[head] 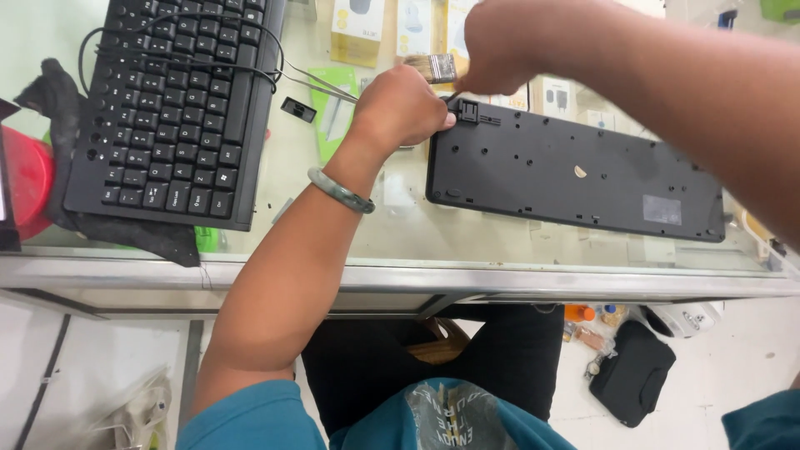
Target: The person unscrews the back panel of a keyboard using a screwdriver and removes several screws.
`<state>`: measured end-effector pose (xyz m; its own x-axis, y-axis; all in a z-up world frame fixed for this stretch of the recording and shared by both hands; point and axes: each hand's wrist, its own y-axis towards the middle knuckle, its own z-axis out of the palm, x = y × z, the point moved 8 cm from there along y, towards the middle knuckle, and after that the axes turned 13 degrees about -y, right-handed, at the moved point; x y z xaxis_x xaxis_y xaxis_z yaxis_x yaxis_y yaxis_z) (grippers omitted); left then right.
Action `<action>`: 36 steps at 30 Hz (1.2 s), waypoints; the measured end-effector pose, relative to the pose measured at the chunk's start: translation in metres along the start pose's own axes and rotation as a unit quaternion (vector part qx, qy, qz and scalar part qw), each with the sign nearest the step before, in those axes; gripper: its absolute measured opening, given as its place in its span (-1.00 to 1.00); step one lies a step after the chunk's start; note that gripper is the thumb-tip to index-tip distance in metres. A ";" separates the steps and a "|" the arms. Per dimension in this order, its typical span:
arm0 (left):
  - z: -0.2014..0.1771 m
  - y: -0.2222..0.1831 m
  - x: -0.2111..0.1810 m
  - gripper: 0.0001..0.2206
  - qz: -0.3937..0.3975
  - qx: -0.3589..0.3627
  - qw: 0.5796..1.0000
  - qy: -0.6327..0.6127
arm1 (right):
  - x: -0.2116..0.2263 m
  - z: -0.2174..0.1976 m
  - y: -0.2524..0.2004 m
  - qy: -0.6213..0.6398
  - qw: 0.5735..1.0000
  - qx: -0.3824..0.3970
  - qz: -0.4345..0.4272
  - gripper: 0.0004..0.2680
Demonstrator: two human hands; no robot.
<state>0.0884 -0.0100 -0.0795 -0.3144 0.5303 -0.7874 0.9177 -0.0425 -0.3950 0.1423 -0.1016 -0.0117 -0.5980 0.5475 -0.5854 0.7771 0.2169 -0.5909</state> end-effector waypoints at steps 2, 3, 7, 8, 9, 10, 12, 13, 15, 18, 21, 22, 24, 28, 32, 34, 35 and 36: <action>0.001 0.005 0.002 -0.71 0.001 -0.002 1.000 0.004 | 0.002 -0.013 -0.026 -0.009 1.000 -0.016 -0.007 -0.74; 0.004 0.008 0.003 -0.71 0.002 -0.001 1.000 0.010 | 0.005 -0.018 -0.038 -0.014 0.999 -0.028 -0.015 -0.82; 0.004 0.005 0.000 -0.61 0.017 0.005 1.000 0.009 | 0.009 -0.011 -0.042 -0.102 0.989 -0.102 -0.037 -0.90; 0.002 0.002 -0.001 -0.58 0.013 0.006 1.000 0.001 | 0.019 -0.020 -0.052 -0.240 0.944 -0.212 -0.079 -0.90; 0.001 0.000 -0.002 -0.54 0.009 0.007 1.000 -0.007 | 0.031 -0.023 -0.065 -0.369 0.866 -0.317 -0.115 -0.83; 0.002 0.000 -0.002 -0.54 0.010 0.007 1.000 -0.006 | 0.026 -0.017 -0.055 -0.369 0.866 -0.318 -0.114 -0.83; 0.003 0.002 -0.001 -0.56 0.014 0.007 1.000 0.027 | 0.024 -0.008 -0.042 -0.313 0.861 -0.359 -0.180 -0.84; 0.001 -0.001 -0.004 -0.56 0.014 0.007 1.000 0.027 | 0.026 -0.013 -0.047 -0.313 0.861 -0.359 -0.180 -0.84; -0.001 -0.008 -0.004 -0.58 -0.012 0.011 1.000 0.006 | 0.026 -0.009 -0.045 -0.352 0.885 -0.257 -0.164 -0.87; 0.000 -0.004 -0.005 -0.65 0.005 0.004 1.000 0.012 | 0.043 -0.025 -0.062 -0.368 0.895 -0.184 -0.172 -0.79; 0.000 -0.004 -0.002 -0.61 -0.006 0.001 1.000 0.007 | 0.023 -0.035 -0.052 -0.132 0.987 -0.051 -0.074 -0.80; 0.000 -0.004 -0.003 -0.61 -0.005 0.002 1.000 0.006 | 0.021 -0.034 -0.036 -0.133 0.987 -0.050 -0.074 -0.80; -0.001 -0.005 -0.002 -0.62 -0.017 0.009 1.000 -0.001 | 0.015 -0.013 -0.004 -0.025 0.995 0.067 -0.075 -0.62; 0.001 -0.001 0.001 -0.63 -0.008 0.009 1.000 -0.003 | 0.022 -0.036 -0.036 0.003 0.998 0.059 -0.025 -0.77; 0.004 0.003 -0.001 -0.63 0.035 -0.006 0.999 0.013 | 0.029 -0.038 -0.040 -0.051 0.998 -0.034 -0.022 -0.82; 0.005 0.003 -0.004 -0.65 0.051 -0.011 0.998 0.025 | 0.034 -0.041 -0.041 -0.082 0.990 -0.107 -0.039 -0.86; 0.006 0.002 -0.007 -0.70 0.075 -0.007 0.997 0.031 | 0.039 -0.046 -0.048 -0.135 0.978 -0.154 -0.048 -0.94; 0.007 0.000 -0.011 -0.74 0.100 -0.004 0.994 0.035 | 0.045 -0.052 -0.055 -0.189 0.960 -0.201 -0.057 -0.98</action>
<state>0.0904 -0.0222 -0.0745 -0.1080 0.5698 -0.8146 0.9623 -0.1459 -0.2297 0.0829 -0.0473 0.0235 -0.6528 0.1861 -0.7343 0.6704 0.5932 -0.4457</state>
